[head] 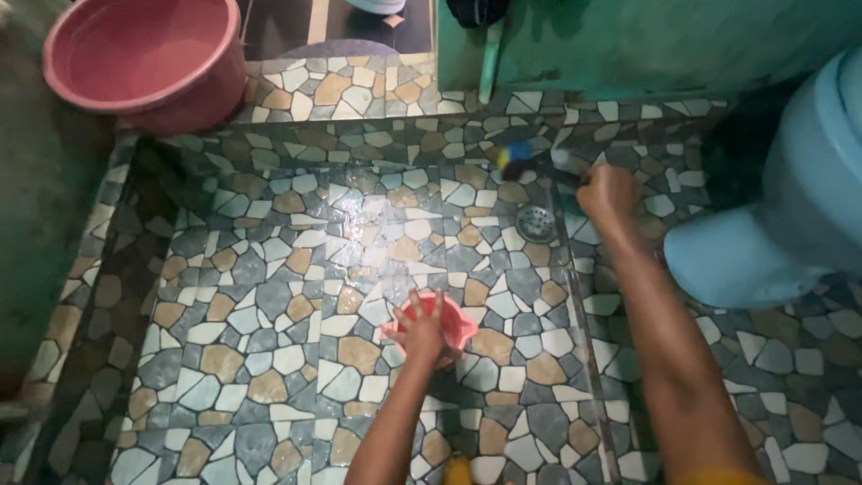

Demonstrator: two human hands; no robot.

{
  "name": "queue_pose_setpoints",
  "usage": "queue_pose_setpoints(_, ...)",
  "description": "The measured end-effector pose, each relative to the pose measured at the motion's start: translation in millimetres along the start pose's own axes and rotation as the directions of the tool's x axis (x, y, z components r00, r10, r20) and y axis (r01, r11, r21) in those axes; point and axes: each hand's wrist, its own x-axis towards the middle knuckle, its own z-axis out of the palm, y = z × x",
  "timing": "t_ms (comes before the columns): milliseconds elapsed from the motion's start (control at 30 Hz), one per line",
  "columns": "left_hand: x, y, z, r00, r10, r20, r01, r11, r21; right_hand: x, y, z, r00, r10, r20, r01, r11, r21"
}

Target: The person scrubs the tiled floor and a blue toilet using a brush and pouring water from a small pink container.

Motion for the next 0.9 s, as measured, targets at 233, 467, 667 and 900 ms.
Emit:
queue_pose_setpoints(233,10,1,5,1.0,0.007,-0.024,-0.007,0.999,0.032,26,33,-52,0.988,0.151,0.037,-0.153,0.986,0.068)
queue_pose_setpoints(467,13,-2,3,1.0,0.013,0.012,-0.014,0.998,0.055,31,24,-15,0.993,-0.102,-0.055,0.093,0.984,-0.154)
queue_pose_setpoints(667,8,-2,1,0.999,-0.005,0.05,0.003,0.999,0.043,33,69,21,0.997,0.008,-0.075,-0.02,0.988,-0.153)
queue_pose_setpoints(900,7,-3,-1,1.0,0.029,-0.007,-0.029,1.0,0.004,-79,99,117,0.869,0.23,0.439,-0.293,0.953,0.082)
